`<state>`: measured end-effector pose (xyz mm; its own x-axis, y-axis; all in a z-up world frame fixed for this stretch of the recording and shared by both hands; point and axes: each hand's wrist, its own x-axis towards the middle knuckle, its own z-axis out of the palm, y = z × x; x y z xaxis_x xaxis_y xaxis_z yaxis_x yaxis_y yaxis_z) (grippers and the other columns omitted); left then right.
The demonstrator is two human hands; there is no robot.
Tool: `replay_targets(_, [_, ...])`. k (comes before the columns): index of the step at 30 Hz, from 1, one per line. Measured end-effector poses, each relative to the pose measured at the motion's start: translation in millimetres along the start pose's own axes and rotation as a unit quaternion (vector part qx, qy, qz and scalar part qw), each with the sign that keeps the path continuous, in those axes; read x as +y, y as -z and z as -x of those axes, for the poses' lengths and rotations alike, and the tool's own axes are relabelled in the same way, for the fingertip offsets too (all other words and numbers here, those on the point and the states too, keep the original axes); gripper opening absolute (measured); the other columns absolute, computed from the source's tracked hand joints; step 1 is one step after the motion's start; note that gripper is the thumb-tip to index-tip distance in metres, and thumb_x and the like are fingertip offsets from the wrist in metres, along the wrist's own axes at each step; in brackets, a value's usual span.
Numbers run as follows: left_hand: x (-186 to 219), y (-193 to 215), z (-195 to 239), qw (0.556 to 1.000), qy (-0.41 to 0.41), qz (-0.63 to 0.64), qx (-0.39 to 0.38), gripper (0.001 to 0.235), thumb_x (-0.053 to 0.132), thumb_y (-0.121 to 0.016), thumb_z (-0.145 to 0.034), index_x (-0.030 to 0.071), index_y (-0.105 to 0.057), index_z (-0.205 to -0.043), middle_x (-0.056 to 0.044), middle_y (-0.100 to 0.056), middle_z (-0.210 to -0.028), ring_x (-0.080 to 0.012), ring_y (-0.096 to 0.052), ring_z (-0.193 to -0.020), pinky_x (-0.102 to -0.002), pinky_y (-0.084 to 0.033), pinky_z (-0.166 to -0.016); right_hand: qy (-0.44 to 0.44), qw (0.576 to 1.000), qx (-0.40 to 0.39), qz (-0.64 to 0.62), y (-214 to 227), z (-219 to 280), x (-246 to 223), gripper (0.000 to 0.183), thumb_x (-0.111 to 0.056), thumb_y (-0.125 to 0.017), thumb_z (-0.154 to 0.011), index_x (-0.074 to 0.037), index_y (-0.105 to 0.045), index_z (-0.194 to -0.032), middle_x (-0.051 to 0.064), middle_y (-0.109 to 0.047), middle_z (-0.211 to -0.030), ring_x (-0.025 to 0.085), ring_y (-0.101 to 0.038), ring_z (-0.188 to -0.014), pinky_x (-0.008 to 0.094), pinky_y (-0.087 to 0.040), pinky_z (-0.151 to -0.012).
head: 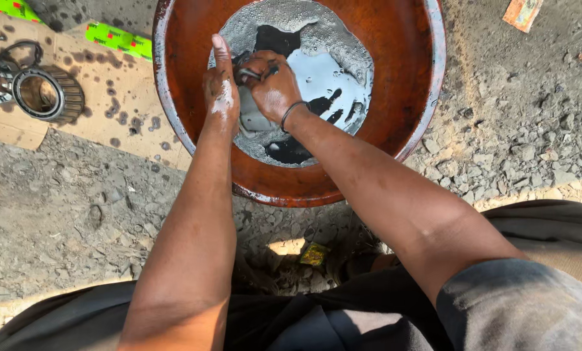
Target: The person scrubs a cylindrical metal part with a brush in a basin of soapy water, repeatedly dipping and scrubbing the part. After cleaning, the person places the part on a cardboard sheet next to other disassembled metal parts.
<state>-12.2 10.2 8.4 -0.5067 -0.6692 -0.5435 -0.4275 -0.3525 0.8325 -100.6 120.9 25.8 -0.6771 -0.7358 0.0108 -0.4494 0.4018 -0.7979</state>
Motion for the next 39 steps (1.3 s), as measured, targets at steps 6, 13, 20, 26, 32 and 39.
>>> replay_targets(6, [1,-3,7,1.0,-0.008,0.01,0.003,0.079,0.09,-0.035,-0.085,0.013,-0.03,-0.07,-0.001,-0.031,-0.072,-0.0186,-0.035,-0.07,-0.042,-0.036,-0.065,0.029,0.998,-0.014,0.051,-2,-3,7,0.013,-0.013,-0.068,-0.093,-0.013,-0.078,-0.101,0.011,-0.074,-0.114,0.033,-0.063,-0.113,0.043,-0.049,-0.1])
replay_targets(13, [1,-9,7,0.997,-0.031,0.061,-0.019,0.077,0.088,-0.038,-0.086,0.014,-0.047,-0.07,0.001,-0.046,-0.073,-0.0165,-0.045,-0.073,-0.041,-0.044,-0.068,0.03,0.999,0.011,0.013,-4,5,9,0.017,-0.014,-0.071,-0.082,-0.009,-0.076,-0.097,0.013,-0.073,-0.112,0.033,-0.064,-0.11,0.042,-0.051,-0.097])
replay_targets(20, [-9,-3,1,1.0,-0.011,-0.011,0.017,0.091,0.09,-0.039,-0.089,-0.001,-0.039,-0.081,-0.011,-0.039,-0.081,-0.0244,-0.042,-0.08,-0.051,-0.04,-0.074,-0.024,0.999,0.036,-0.001,-1,-9,8,0.016,-0.017,-0.076,-0.085,-0.003,-0.077,-0.091,0.016,-0.072,-0.104,0.035,-0.065,-0.098,0.041,-0.051,-0.088])
replay_targets(26, [-2,12,2,0.992,0.054,0.11,-0.038,0.112,0.091,-0.039,-0.081,-0.008,-0.071,-0.123,-0.02,-0.073,-0.125,-0.0294,-0.066,-0.113,-0.044,-0.053,-0.103,-0.233,0.882,-0.018,-0.408,30,-27,19,0.017,-0.013,-0.073,-0.081,0.0,-0.075,-0.092,0.008,-0.073,-0.082,0.019,-0.067,-0.071,0.037,-0.054,-0.067])
replay_targets(32, [13,23,14,0.974,0.124,0.171,-0.085,0.105,0.075,-0.063,-0.067,0.006,-0.047,-0.145,-0.015,-0.053,-0.147,-0.0311,-0.052,-0.134,-0.064,-0.035,-0.105,-0.159,0.945,0.044,0.281,51,11,28,0.027,-0.03,-0.072,-0.085,-0.006,-0.073,-0.095,0.019,-0.069,-0.103,0.035,-0.06,-0.103,0.047,-0.047,-0.09])
replay_targets(39, [10,23,10,0.981,0.115,0.129,-0.083,0.09,0.061,-0.07,-0.08,0.002,-0.053,-0.146,-0.02,-0.047,-0.153,-0.0332,-0.043,-0.139,-0.061,-0.029,-0.112,-0.203,0.879,-0.281,0.327,40,32,30,0.041,-0.02,-0.059,-0.091,-0.011,-0.068,-0.13,0.023,-0.061,-0.14,0.037,-0.057,-0.133,0.045,-0.046,-0.112])
